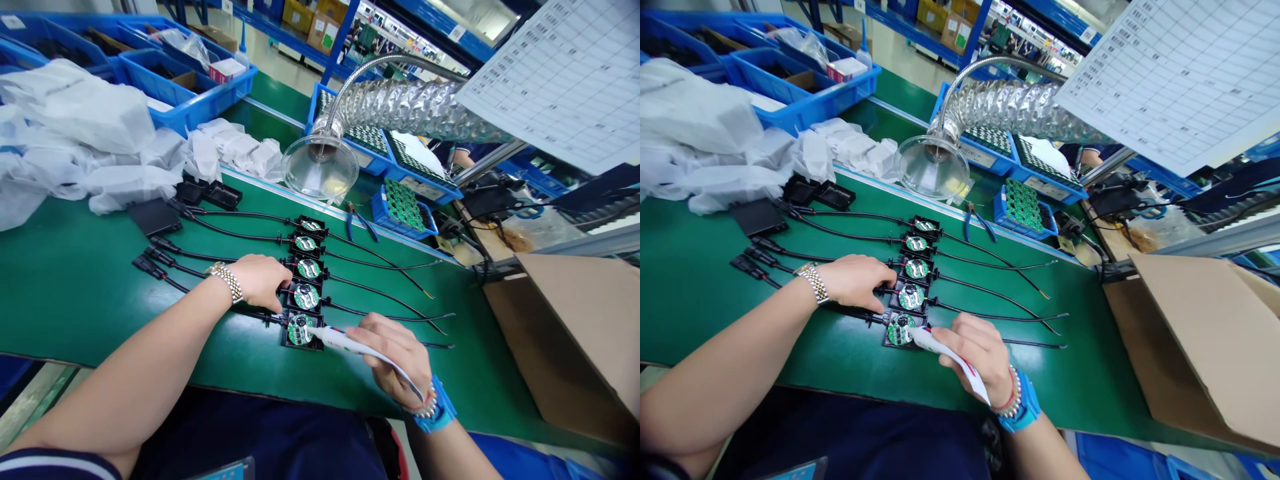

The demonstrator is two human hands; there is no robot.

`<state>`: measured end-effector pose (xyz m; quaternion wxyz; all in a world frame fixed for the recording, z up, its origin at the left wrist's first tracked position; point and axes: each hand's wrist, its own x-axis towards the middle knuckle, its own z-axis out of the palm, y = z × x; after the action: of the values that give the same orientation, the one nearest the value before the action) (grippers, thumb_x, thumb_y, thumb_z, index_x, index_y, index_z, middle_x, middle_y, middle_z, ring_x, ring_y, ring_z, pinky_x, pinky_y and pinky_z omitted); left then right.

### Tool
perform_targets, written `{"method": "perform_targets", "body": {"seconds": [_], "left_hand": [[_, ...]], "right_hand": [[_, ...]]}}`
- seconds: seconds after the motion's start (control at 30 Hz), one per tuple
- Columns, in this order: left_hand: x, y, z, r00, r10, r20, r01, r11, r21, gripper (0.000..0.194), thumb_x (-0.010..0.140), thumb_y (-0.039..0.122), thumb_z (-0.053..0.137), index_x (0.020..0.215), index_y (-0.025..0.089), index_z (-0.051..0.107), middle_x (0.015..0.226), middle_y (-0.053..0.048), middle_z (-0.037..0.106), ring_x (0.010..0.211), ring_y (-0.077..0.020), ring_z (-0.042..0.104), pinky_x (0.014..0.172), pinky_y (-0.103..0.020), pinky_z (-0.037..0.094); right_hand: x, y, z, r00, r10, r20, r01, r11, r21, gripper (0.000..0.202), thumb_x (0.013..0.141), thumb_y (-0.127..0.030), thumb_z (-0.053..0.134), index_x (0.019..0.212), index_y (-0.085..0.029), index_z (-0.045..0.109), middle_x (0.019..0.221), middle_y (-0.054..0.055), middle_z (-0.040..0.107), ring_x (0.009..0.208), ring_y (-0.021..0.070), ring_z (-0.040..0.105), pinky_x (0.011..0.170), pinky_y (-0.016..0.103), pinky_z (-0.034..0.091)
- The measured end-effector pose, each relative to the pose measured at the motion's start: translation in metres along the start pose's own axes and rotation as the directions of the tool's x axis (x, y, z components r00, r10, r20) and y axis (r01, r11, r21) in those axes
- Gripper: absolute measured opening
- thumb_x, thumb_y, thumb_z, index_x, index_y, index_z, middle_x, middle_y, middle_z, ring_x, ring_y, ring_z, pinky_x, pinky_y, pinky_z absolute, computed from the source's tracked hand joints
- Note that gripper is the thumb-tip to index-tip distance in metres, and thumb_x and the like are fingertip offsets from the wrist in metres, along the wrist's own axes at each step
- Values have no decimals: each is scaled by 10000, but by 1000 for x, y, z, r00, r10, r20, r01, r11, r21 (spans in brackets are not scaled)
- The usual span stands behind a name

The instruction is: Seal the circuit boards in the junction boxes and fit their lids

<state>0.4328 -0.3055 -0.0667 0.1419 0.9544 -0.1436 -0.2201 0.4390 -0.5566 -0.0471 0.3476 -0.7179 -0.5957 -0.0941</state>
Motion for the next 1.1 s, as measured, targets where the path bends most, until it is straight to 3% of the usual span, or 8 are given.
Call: {"method": "perform_targets", "body": {"seconds": [0.33,1.1], "left_hand": [[-1,1,-2,1000,10,5,-10,1000,-10,396,629,488,611,944,249,591,918,-45,649,806,-238,587,607,-297,422],[-1,1,-1,1000,-15,1,15,999,-29,405,615,483,629,952,262,593,922,-42,639,812,-225,583,627,-283,411]], "right_hand": [[12,7,22,999,-6,-40,9,998,66,267,913,-255,419,989,-91,615,595,53,537,545,149,493,503,282,415],[2,0,11,999,-40,32,38,997,69,271,917,-260,414,1049,-114,601,580,38,544,550,144,498,501,270,433]]}}
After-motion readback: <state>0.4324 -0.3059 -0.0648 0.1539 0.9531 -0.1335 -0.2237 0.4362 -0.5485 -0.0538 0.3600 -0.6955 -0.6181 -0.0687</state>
